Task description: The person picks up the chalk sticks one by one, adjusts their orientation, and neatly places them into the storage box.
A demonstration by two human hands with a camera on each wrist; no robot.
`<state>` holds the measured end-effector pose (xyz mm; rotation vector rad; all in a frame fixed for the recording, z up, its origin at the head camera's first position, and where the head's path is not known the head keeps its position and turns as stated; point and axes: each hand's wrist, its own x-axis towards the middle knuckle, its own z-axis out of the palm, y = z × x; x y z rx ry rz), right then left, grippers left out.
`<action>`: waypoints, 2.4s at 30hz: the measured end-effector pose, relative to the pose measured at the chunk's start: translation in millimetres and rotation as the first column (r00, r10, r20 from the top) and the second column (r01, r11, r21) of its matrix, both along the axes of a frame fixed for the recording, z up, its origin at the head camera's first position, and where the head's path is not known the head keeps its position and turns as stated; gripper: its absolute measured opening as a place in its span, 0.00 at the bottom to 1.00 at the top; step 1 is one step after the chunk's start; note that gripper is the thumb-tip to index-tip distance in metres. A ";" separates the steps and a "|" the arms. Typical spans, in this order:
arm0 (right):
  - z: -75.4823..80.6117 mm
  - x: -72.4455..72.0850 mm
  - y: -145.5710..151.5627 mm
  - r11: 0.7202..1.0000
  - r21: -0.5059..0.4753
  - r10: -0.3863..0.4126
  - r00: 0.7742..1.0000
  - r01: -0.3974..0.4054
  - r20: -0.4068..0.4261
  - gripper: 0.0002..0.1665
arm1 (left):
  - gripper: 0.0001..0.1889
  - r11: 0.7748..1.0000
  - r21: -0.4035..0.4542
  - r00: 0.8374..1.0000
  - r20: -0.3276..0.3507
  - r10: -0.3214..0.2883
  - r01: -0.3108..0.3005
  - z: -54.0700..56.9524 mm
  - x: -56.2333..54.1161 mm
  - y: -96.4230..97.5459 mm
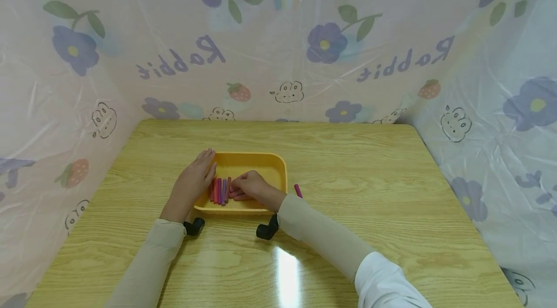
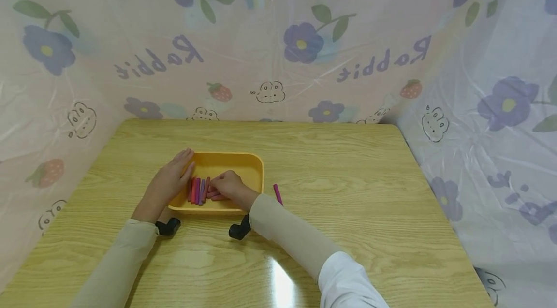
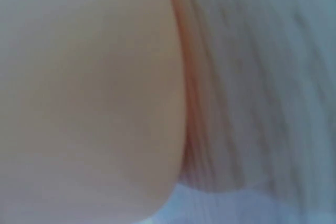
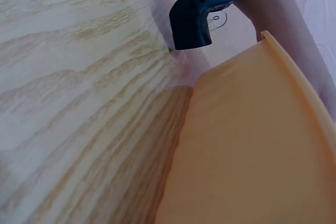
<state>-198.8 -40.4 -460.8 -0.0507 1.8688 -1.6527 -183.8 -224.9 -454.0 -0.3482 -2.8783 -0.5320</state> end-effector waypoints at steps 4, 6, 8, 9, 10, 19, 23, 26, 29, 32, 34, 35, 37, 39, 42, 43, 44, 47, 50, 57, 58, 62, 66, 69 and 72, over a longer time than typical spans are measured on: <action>0.1 -0.3 0.6 1.000 -0.002 -0.029 1.000 0.029 -0.001 0.15 | 0.25 1.000 0.001 1.000 0.006 0.001 -0.001 1.5 0.9 0.6; 0.7 -0.2 0.9 0.999 -0.002 -0.047 0.999 0.047 -0.012 0.15 | 0.25 1.000 0.000 1.000 0.010 0.000 0.000 1.9 1.1 0.7; 1.3 -0.4 1.2 0.998 -0.006 -0.066 0.998 0.066 -0.023 0.15 | 0.25 1.000 -0.001 1.000 0.012 -0.001 0.001 2.2 1.3 0.9; 1.4 -0.5 1.3 0.997 -0.008 -0.071 0.997 0.071 -0.029 0.15 | 0.25 1.000 -0.002 1.000 0.011 -0.002 0.002 2.3 1.3 1.1; 1.8 -0.4 1.5 0.997 -0.009 -0.074 0.997 0.074 -0.033 0.15 | 0.25 1.000 -0.003 1.000 0.010 -0.003 0.003 2.2 1.3 0.9; 1.6 -0.6 0.9 0.997 -0.010 -0.075 0.994 0.075 -0.081 0.15 | 0.25 1.000 -0.004 1.000 0.008 -0.004 0.004 2.1 1.2 0.0; 2.4 -0.7 0.5 0.997 -0.021 -0.081 0.993 0.080 -0.080 0.15 | 0.25 1.000 -0.002 1.000 0.005 -0.002 0.002 0.6 1.2 -0.5; 1.4 -0.6 -0.3 0.995 -0.045 -0.091 0.992 0.087 -0.092 0.15 | 0.25 1.000 -0.004 1.000 -0.009 -0.007 0.006 -1.4 1.0 -0.7; 0.7 0.3 -0.4 0.993 -0.082 -0.089 0.988 0.080 -0.124 0.16 | 0.25 1.000 -0.012 1.000 -0.007 -0.011 0.011 -3.0 1.1 -0.9; 1.3 1.3 0.1 0.990 -0.131 -0.076 0.980 0.053 -0.182 0.17 | 0.25 1.000 -0.018 1.000 -0.001 -0.010 0.010 -3.9 1.1 -1.7; 3.0 2.1 1.2 0.986 -0.164 -0.067 0.971 0.029 -0.231 0.18 | 0.25 1.000 -0.015 1.000 0.002 -0.009 0.009 -3.9 1.0 -2.1; 4.2 2.6 1.9 0.983 -0.184 -0.064 0.966 0.018 -0.251 0.18 | 0.25 1.000 -0.014 1.000 -0.001 -0.009 0.009 -4.0 0.9 -2.2; 9.2 4.4 4.2 0.976 -0.218 -0.055 0.958 -0.008 -0.282 0.17 | 0.25 1.000 -0.013 1.000 0.000 -0.008 0.008 -3.6 1.0 -2.3; 18.2 8.3 8.4 0.972 -0.232 -0.048 0.950 -0.027 -0.308 0.16 | 0.25 1.000 -0.012 1.000 -0.003 -0.008 0.008 -2.9 1.4 -2.0; 35.6 16.7 17.4 0.972 -0.230 -0.030 0.941 -0.051 -0.338 0.14 | 0.25 1.000 -0.014 1.000 -0.008 -0.011 0.011 -2.0 1.9 -1.9; 40.8 19.2 21.1 0.973 -0.224 -0.022 0.937 -0.061 -0.348 0.14 | 0.25 1.000 -0.016 1.000 -0.010 -0.012 0.012 -2.0 1.9 -2.0; 45.8 21.4 24.9 0.974 -0.214 -0.014 0.933 -0.068 -0.360 0.13 | 0.25 1.000 -0.017 1.000 -0.015 -0.014 0.014 -1.8 1.8 -2.1; 56.2 25.2 37.3 0.977 -0.192 0.010 0.924 -0.090 -0.383 0.14 | 0.25 1.000 -0.023 0.999 -0.027 -0.021 0.020 -2.0 1.3 -2.2; 63.6 25.8 51.1 0.981 -0.172 0.020 0.919 -0.095 -0.394 0.15 | 0.25 0.999 -0.021 0.999 -0.037 -0.026 0.025 -2.0 0.5 -2.3; 60.1 15.2 86.8 0.988 -0.151 -0.050 0.909 -0.014 -0.414 0.16 | 0.25 1.000 -0.017 1.000 -0.019 -0.023 0.022 -1.0 -1.1 -2.0; 57.2 12.9 92.0 0.990 -0.143 -0.063 0.909 0.004 -0.412 0.16 | 0.25 1.000 -0.016 1.000 -0.016 -0.021 0.021 -0.7 -1.3 -1.9; 45.6 5.5 111.4 0.994 -0.072 -0.101 0.905 0.078 -0.414 0.18 | 0.25 1.000 -0.014 1.000 -0.015 -0.020 0.020 -1.0 -2.0 -1.8; 37.0 1.6 128.6 0.994 -0.016 -0.106 0.906 0.109 -0.410 0.19 | 0.25 1.000 -0.012 1.000 -0.012 -0.016 0.016 -1.9 -1.7 -2.4; 31.7 0.0 139.7 0.993 0.024 -0.096 0.902 0.117 -0.420 0.18 | 0.25 1.000 -0.013 1.000 -0.013 -0.012 0.012 -2.6 -1.2 -3.0; 27.2 -0.8 150.0 0.988 0.077 -0.089 0.899 0.135 -0.429 0.18 | 0.25 1.000 -0.011 1.000 -0.019 -0.015 0.015 -3.1 -1.0 -3.1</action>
